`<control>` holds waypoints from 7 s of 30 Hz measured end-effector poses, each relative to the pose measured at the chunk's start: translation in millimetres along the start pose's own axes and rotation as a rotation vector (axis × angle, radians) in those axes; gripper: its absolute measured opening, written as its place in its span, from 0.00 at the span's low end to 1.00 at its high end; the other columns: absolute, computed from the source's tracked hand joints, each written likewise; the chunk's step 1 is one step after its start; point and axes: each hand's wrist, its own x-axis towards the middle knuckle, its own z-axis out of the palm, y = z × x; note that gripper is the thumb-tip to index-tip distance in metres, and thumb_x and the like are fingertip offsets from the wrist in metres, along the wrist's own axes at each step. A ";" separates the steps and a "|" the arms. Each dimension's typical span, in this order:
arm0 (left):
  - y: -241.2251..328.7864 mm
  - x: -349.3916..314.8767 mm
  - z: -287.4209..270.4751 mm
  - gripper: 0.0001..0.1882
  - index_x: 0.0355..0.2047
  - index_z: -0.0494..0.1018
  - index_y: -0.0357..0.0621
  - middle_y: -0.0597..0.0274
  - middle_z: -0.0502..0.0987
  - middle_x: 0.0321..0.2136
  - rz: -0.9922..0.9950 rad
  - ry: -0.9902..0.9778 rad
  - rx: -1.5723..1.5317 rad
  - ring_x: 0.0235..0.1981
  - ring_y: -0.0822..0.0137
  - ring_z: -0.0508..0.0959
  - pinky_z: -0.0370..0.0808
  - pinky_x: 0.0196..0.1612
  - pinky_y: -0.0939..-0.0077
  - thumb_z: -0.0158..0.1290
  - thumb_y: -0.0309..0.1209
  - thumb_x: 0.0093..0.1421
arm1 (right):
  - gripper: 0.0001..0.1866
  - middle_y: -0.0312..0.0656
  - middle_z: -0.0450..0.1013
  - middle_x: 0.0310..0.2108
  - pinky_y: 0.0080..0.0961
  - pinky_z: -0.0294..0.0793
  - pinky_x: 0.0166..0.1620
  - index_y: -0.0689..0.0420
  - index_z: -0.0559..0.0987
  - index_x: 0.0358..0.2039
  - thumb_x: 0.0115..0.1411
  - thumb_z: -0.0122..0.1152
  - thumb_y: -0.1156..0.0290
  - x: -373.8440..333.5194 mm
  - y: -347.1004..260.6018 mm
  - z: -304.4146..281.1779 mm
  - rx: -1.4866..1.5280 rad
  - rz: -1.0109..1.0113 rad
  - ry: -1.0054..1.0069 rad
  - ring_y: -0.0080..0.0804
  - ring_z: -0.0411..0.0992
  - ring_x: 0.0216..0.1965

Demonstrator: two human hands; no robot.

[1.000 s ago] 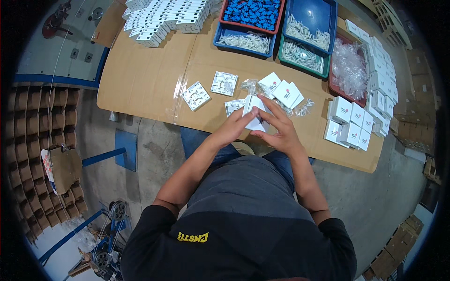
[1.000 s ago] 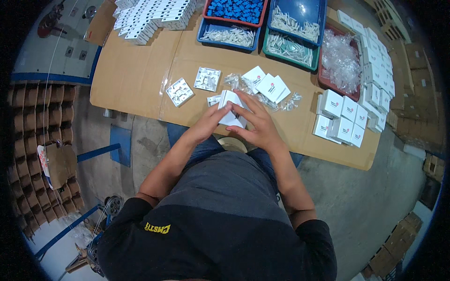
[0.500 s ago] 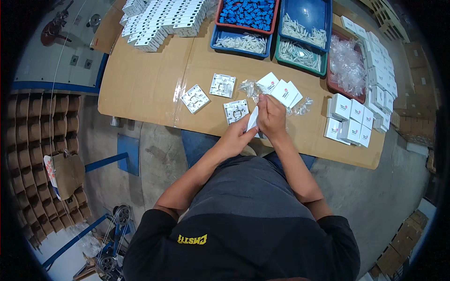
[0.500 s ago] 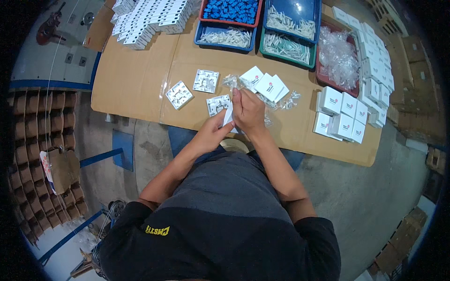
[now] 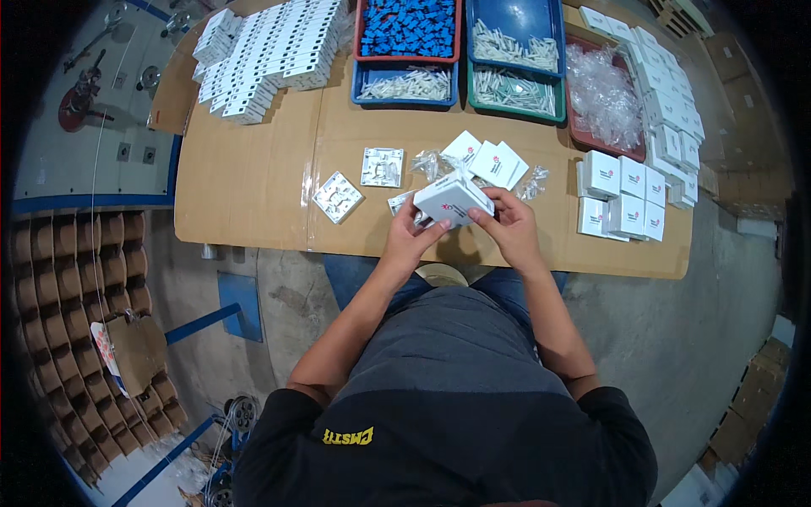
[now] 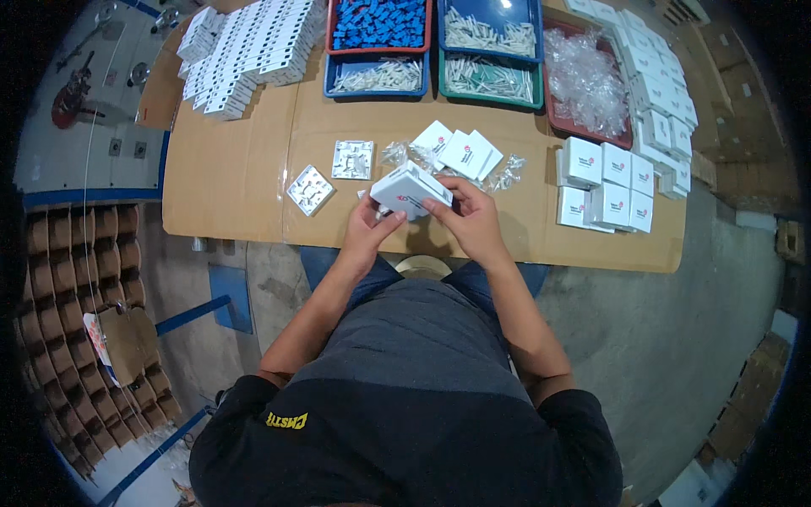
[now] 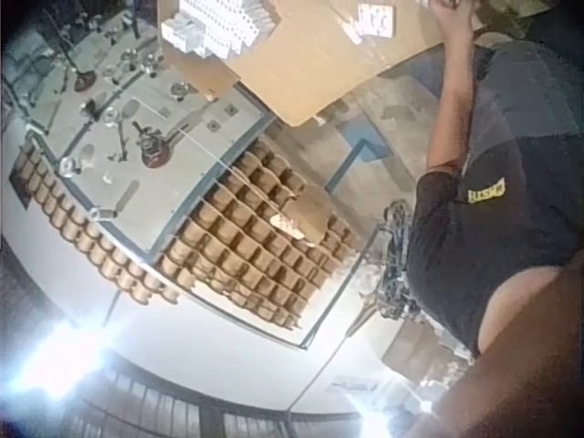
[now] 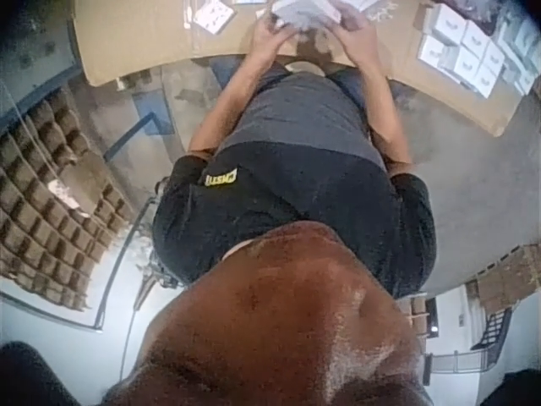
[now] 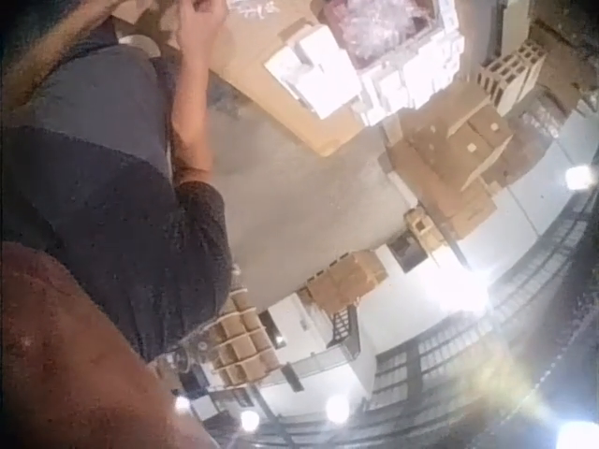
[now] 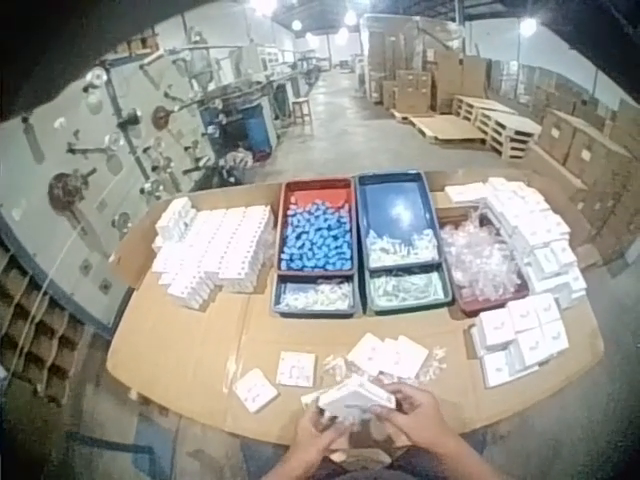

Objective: Packing small white plastic parts into boxes and then into a plastic bag.

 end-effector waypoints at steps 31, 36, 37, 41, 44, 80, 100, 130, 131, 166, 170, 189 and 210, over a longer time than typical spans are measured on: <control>-57.3 41.9 67.4 0.21 0.51 0.69 0.35 0.53 0.79 0.41 -0.292 -0.333 0.554 0.42 0.71 0.79 0.75 0.43 0.79 0.62 0.29 0.61 | 0.33 0.45 0.75 0.50 0.26 0.75 0.48 0.60 0.66 0.63 0.58 0.69 0.76 -78.4 28.9 -64.5 -0.491 -0.080 0.429 0.25 0.74 0.46; -76.8 63.9 89.0 0.27 0.56 0.65 0.38 0.52 0.77 0.45 -0.226 -0.478 0.598 0.41 0.70 0.78 0.74 0.43 0.76 0.64 0.29 0.59 | 0.32 0.43 0.75 0.47 0.27 0.74 0.50 0.59 0.67 0.62 0.58 0.67 0.75 -88.3 56.0 -101.5 -0.213 0.048 0.254 0.27 0.74 0.44; -72.5 64.8 97.7 0.26 0.57 0.64 0.39 0.55 0.76 0.49 -0.167 -0.441 0.635 0.42 0.70 0.77 0.73 0.44 0.77 0.61 0.30 0.62 | 0.30 0.42 0.75 0.45 0.26 0.74 0.48 0.60 0.68 0.60 0.58 0.68 0.75 -88.4 69.1 -114.6 -0.136 0.054 0.416 0.26 0.74 0.42; -67.2 63.8 81.3 0.26 0.59 0.64 0.39 0.56 0.75 0.50 -0.135 -0.377 0.617 0.43 0.71 0.76 0.73 0.45 0.78 0.58 0.32 0.64 | 0.23 0.39 0.76 0.39 0.23 0.72 0.40 0.62 0.71 0.53 0.59 0.67 0.74 -92.5 68.4 -151.6 0.161 0.110 0.914 0.23 0.73 0.38; -60.4 50.3 48.9 0.23 0.58 0.66 0.39 0.57 0.75 0.50 -0.129 -0.318 0.602 0.42 0.72 0.76 0.72 0.45 0.79 0.56 0.33 0.66 | 0.21 0.40 0.76 0.39 0.23 0.71 0.37 0.62 0.69 0.51 0.60 0.67 0.73 -94.9 62.2 -165.8 0.445 -0.047 1.027 0.24 0.73 0.37; -16.6 -3.2 -50.8 0.42 0.68 0.55 0.40 0.53 0.61 0.60 0.062 0.150 0.146 0.56 0.60 0.71 0.69 0.59 0.66 0.62 0.21 0.55 | 0.31 0.48 0.68 0.58 0.36 0.68 0.59 0.53 0.76 0.56 0.50 0.74 0.65 70.4 14.2 -91.1 -0.941 -0.234 0.119 0.45 0.68 0.56; 13.4 21.2 38.8 0.34 0.66 0.62 0.48 0.53 0.71 0.59 -0.146 0.048 -0.417 0.58 0.59 0.72 0.70 0.61 0.62 0.25 0.55 0.72 | 0.32 0.51 0.69 0.58 0.35 0.72 0.56 0.56 0.78 0.55 0.48 0.77 0.66 -8.5 -20.6 38.4 -0.741 -0.476 0.086 0.46 0.71 0.57; 23.7 12.0 45.5 0.30 0.68 0.58 0.38 0.54 0.67 0.61 0.138 -0.012 -0.174 0.63 0.62 0.65 0.57 0.66 0.70 0.25 0.42 0.73 | 0.35 0.58 0.63 0.64 0.43 0.64 0.63 0.61 0.75 0.57 0.51 0.76 0.63 -11.8 -10.6 37.9 -0.650 -0.672 0.037 0.52 0.63 0.65; 24.9 12.4 45.2 0.30 0.68 0.58 0.38 0.54 0.66 0.61 0.142 -0.010 -0.173 0.63 0.62 0.65 0.57 0.66 0.70 0.25 0.42 0.73 | 0.35 0.57 0.63 0.64 0.42 0.65 0.63 0.60 0.76 0.56 0.48 0.77 0.65 -11.2 -11.1 37.6 -0.644 -0.681 0.040 0.52 0.64 0.64; 36.0 17.8 22.0 0.38 0.61 0.65 0.51 0.60 0.76 0.51 -0.558 -0.053 -0.262 0.51 0.63 0.79 0.78 0.50 0.62 0.31 0.65 0.67 | 0.36 0.47 0.66 0.63 0.39 0.67 0.62 0.51 0.77 0.57 0.45 0.78 0.70 -7.1 -45.2 13.1 -0.752 -0.552 -0.307 0.47 0.67 0.62; 35.3 17.2 22.8 0.38 0.61 0.65 0.51 0.60 0.76 0.50 -0.550 -0.046 -0.237 0.51 0.63 0.78 0.78 0.49 0.62 0.30 0.66 0.67 | 0.36 0.47 0.66 0.63 0.39 0.67 0.62 0.51 0.77 0.58 0.45 0.78 0.70 -5.8 -40.8 15.8 -0.729 -0.558 -0.317 0.47 0.67 0.62; 31.4 -2.1 19.1 0.26 0.62 0.62 0.46 0.61 0.75 0.50 -0.399 -0.064 -0.017 0.50 0.68 0.77 0.77 0.49 0.70 0.42 0.49 0.72 | 0.36 0.48 0.66 0.63 0.38 0.66 0.63 0.50 0.77 0.58 0.46 0.77 0.70 -1.4 -26.2 6.4 -0.709 -0.518 -0.328 0.47 0.65 0.64; 6.4 -23.1 29.1 0.16 0.56 0.66 0.37 0.59 0.77 0.41 -0.128 -0.120 0.343 0.41 0.73 0.74 0.72 0.46 0.75 0.46 0.30 0.71 | 0.12 0.47 0.72 0.27 0.28 0.71 0.34 0.64 0.77 0.30 0.68 0.55 0.69 32.8 -13.8 34.5 -0.640 -0.505 0.126 0.41 0.73 0.30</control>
